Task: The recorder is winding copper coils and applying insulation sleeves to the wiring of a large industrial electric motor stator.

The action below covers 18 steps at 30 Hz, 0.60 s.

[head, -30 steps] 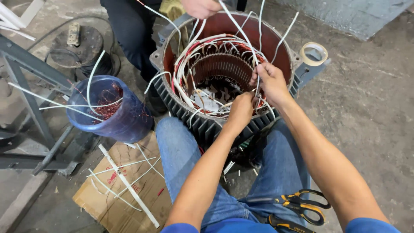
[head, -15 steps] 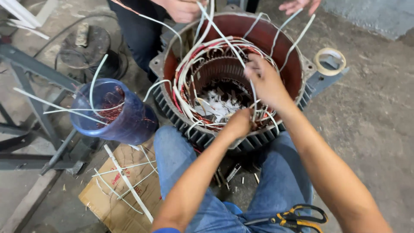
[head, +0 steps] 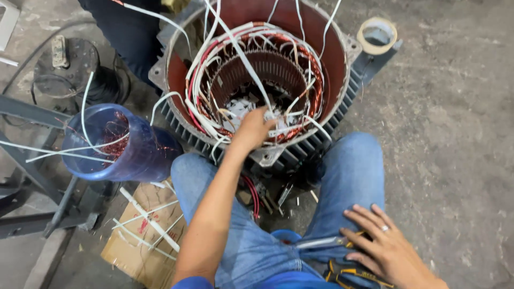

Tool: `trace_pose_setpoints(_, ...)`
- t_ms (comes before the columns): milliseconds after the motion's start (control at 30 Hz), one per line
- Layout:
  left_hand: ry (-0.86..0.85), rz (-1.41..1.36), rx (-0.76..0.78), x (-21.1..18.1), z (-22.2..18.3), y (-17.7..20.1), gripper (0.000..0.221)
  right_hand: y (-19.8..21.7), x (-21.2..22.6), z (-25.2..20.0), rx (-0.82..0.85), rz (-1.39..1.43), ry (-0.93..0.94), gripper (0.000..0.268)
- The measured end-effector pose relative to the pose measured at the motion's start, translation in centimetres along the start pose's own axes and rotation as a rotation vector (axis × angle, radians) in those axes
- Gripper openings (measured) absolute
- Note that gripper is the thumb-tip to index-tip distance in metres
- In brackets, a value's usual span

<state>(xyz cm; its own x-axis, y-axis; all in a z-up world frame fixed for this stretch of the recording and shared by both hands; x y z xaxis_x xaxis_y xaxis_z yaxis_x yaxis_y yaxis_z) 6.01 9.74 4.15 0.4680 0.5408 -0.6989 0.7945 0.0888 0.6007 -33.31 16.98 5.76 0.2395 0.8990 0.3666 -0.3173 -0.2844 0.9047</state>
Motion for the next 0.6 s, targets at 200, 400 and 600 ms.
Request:
trace_pose_setpoints(200, -0.405, -0.125, -0.375, 1.1, -9.9, 4.4, 0.031, -0.2, -0.7, -3.4, -0.143, 0.017, -0.222, 0.057)
trace_pose_setpoints(400, -0.171, -0.370, -0.224, 5.3, -20.6, -4.7, 0.022, -0.9, -1.9, -7.6, -0.478, 0.210, -0.508, 0.045)
trace_pose_setpoints(600, -0.360, 0.005, 0.390, 4.0, -25.7, -19.3, 0.057, 0.4, -5.4, -10.6, -0.693, 0.426, -0.924, 0.037)
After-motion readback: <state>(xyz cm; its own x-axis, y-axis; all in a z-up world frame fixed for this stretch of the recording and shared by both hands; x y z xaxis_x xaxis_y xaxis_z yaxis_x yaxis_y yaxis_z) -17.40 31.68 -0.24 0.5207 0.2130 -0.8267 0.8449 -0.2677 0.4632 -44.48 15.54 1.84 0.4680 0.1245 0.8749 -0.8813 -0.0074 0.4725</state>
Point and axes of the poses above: each hand's wrist, its own z-axis towards the middle knuckle, its own y-axis out of the back of the hand, x = y × z, the point moved 5 cm from there along z, towards the middle knuckle, and after that the axes turned 5 degrees about -x, right-handed, at the moved point
